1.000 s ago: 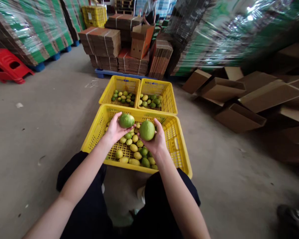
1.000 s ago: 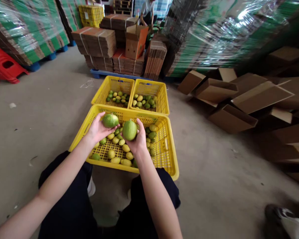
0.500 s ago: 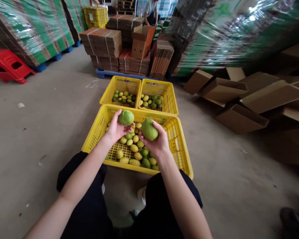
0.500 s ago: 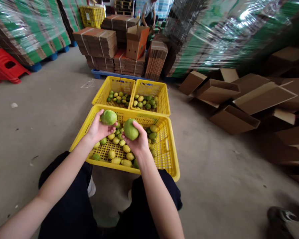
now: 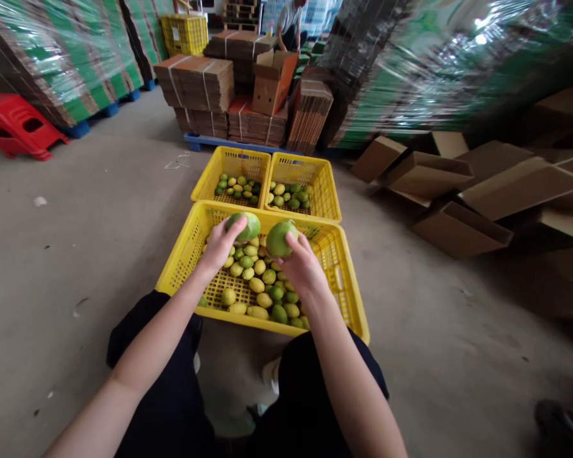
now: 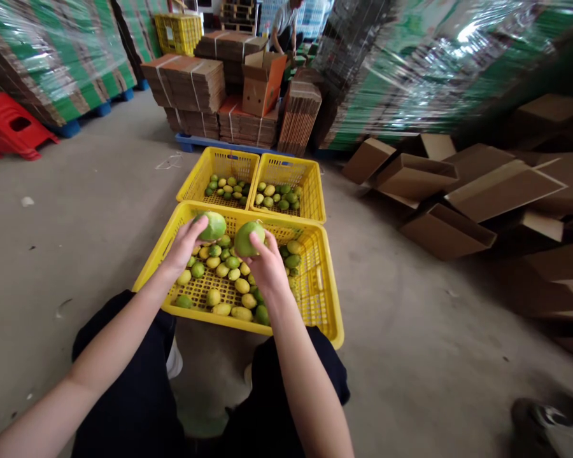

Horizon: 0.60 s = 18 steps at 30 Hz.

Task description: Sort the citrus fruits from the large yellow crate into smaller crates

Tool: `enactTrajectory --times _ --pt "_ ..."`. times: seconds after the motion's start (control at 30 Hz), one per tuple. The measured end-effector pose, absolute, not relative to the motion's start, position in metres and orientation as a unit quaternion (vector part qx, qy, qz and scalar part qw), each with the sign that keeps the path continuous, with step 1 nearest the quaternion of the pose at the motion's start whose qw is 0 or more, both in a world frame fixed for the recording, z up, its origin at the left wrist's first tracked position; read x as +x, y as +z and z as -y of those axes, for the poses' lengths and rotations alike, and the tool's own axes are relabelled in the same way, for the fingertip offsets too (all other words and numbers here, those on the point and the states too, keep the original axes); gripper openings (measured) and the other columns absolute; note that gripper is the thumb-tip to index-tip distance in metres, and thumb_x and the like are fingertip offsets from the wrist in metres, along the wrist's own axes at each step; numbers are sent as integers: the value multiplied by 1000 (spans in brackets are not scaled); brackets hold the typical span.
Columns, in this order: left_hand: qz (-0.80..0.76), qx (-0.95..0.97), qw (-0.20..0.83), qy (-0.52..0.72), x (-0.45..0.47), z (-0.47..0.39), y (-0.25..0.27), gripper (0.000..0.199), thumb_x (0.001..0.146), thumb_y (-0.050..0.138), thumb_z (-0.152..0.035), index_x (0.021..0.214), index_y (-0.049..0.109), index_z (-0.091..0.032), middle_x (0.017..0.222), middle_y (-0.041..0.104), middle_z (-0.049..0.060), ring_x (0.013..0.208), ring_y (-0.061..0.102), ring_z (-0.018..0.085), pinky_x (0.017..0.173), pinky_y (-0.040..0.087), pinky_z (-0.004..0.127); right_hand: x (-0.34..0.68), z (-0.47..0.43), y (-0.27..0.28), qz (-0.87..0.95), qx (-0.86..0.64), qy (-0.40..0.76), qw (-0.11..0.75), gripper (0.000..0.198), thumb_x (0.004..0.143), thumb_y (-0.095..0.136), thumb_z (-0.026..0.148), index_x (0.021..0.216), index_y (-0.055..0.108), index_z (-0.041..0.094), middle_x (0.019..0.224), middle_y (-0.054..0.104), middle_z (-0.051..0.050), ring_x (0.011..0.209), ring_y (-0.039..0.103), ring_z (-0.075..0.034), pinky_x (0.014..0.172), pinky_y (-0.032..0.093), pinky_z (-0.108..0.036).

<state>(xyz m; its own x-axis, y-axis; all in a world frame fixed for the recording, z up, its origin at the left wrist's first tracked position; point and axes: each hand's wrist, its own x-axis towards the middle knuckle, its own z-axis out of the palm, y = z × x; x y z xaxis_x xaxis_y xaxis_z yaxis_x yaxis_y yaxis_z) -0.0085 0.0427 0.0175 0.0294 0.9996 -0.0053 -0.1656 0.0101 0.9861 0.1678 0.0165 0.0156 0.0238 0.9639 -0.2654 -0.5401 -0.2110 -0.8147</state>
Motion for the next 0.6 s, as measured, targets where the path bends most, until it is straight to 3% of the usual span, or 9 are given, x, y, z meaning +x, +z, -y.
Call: enactTrajectory --times 0.1,0.27,0.4,0.6 --pt "-444 568 428 546 -11 -40 18 58 70 84 -44 119 63 -21 120 70 10 108 69 27 91 58 40 165 -12 14 344 -499 481 633 65 53 92 29 101 49 29 102 63 2 88 65 -18 79 56 -32" --pt "-432 662 294 536 -12 -41 10 60 65 86 -23 118 58 -22 121 66 9 112 65 26 100 54 44 165 -10 6 485 -524 288 638 58 63 83 27 110 48 30 117 55 -2 100 61 -21 86 55 -39" --pt "-393 689 264 548 -9 -40 7 59 68 84 -18 119 55 -24 124 64 8 118 63 26 105 50 45 162 -10 -2 525 -537 253 609 55 68 78 27 116 50 29 120 55 -5 110 58 -26 91 54 -45" --pt "-394 683 287 544 -6 -38 12 57 69 84 -22 119 55 -24 124 64 9 118 61 26 105 49 44 160 -7 -1 503 -541 307 601 56 67 79 24 115 53 29 123 57 -6 116 56 -26 97 52 -46"
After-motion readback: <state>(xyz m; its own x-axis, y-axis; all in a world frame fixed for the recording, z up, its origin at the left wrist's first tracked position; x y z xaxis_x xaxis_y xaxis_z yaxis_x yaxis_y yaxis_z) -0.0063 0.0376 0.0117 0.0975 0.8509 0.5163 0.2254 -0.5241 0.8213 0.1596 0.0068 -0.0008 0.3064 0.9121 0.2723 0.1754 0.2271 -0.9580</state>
